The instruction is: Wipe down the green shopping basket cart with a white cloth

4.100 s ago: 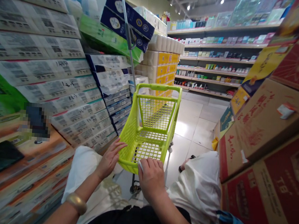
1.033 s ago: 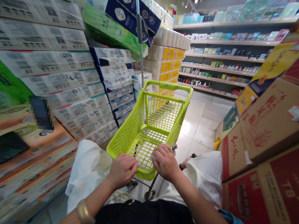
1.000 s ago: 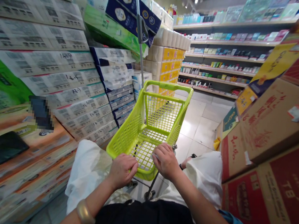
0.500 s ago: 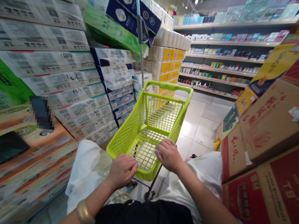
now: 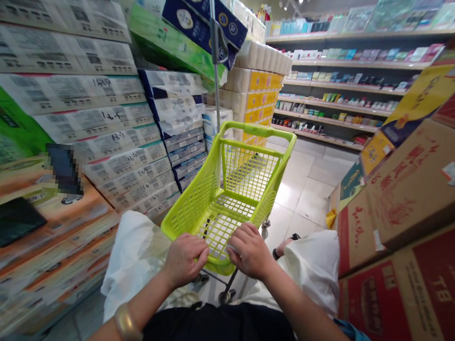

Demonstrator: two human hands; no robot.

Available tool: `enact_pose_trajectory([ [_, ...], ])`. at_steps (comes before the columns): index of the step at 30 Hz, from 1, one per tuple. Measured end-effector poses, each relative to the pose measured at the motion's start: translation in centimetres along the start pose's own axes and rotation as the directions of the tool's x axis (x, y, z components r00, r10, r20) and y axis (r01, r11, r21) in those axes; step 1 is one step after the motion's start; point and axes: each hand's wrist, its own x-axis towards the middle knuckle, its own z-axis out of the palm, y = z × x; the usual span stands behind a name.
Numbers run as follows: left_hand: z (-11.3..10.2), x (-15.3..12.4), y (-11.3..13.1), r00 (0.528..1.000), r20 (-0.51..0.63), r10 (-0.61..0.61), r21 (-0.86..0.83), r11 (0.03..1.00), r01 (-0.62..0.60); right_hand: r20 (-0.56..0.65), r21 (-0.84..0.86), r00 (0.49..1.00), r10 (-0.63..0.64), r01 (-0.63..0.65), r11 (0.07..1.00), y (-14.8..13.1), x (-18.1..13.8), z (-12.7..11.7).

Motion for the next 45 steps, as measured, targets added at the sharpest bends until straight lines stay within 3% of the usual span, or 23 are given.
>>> enact_pose_trajectory([
  [4, 0.1, 0.1, 0.1, 1.0, -0.004, -0.006, -0.004, 1.0, 0.006, -0.064, 0.002, 0.987, 0.144, -0.144, 0.99, 2.2, 0.9, -0.3],
  [7, 0.1, 0.1, 0.0, 1.0, -0.001, -0.009, 0.005, 1.0, 0.009, -0.099, 0.044, 0.978, 0.181, -0.178, 0.983, 0.7, 0.5, 0.1],
  [11, -0.1, -0.1, -0.1, 1.0, 0.004, -0.005, 0.001, 1.0, 0.005, -0.05, 0.088, 0.994, 0.1, -0.096, 0.992, -2.5, -0.6, 0.7],
  [13, -0.2, -0.2, -0.1, 1.0, 0.007, -0.004, -0.003, 1.0, 0.004, -0.021, 0.075, 0.999, 0.038, -0.036, 0.997, -2.7, -0.6, 0.6],
  [16, -0.2, -0.2, -0.2, 1.0, 0.005, -0.001, -0.001, 1.0, 0.001, -0.007, 0.014, 1.0, 0.003, -0.003, 1.0, -0.7, 0.1, 0.1],
  [21, 0.0, -0.1, -0.1, 1.0, -0.007, -0.002, 0.007, 1.0, 0.002, -0.094, -0.004, 0.985, 0.143, -0.144, 0.99, 2.0, 1.3, -0.4],
  [24, 0.0, -0.2, -0.1, 1.0, -0.016, -0.004, 0.006, 1.0, 0.004, -0.106, 0.043, 0.985, 0.138, -0.134, 0.99, -0.1, 0.6, 0.3],
  [28, -0.2, -0.4, -0.2, 1.0, -0.014, 0.004, -0.001, 1.0, -0.004, -0.048, 0.081, 0.998, 0.03, -0.026, 0.996, -2.9, -0.5, 0.9],
  [32, -0.1, -0.4, -0.3, 1.0, -0.013, 0.007, 0.013, 1.0, -0.007, -0.009, 0.009, 1.0, -0.014, 0.014, 1.0, -0.7, 0.1, 0.4],
  [36, 0.1, -0.3, -0.2, 1.0, -0.019, 0.014, 0.021, 1.0, -0.014, -0.084, -0.003, 0.99, 0.117, -0.117, 0.993, 1.7, 1.2, -0.2],
  [39, 0.1, -0.2, -0.2, 1.0, -0.025, 0.006, 0.031, 1.0, -0.005, -0.115, 0.033, 0.983, 0.144, -0.142, 0.989, 0.2, 0.9, 0.2],
  [42, 0.0, -0.2, -0.3, 1.0, -0.024, 0.002, 0.03, 1.0, -0.001, -0.08, 0.066, 0.995, 0.058, -0.053, 0.996, -2.4, 0.0, 1.0],
  [45, -0.1, -0.3, -0.4, 1.0, -0.013, 0.005, 0.018, 1.0, -0.005, -0.038, 0.056, 0.999, -0.032, 0.034, 0.998, -2.4, -0.3, 1.1],
])
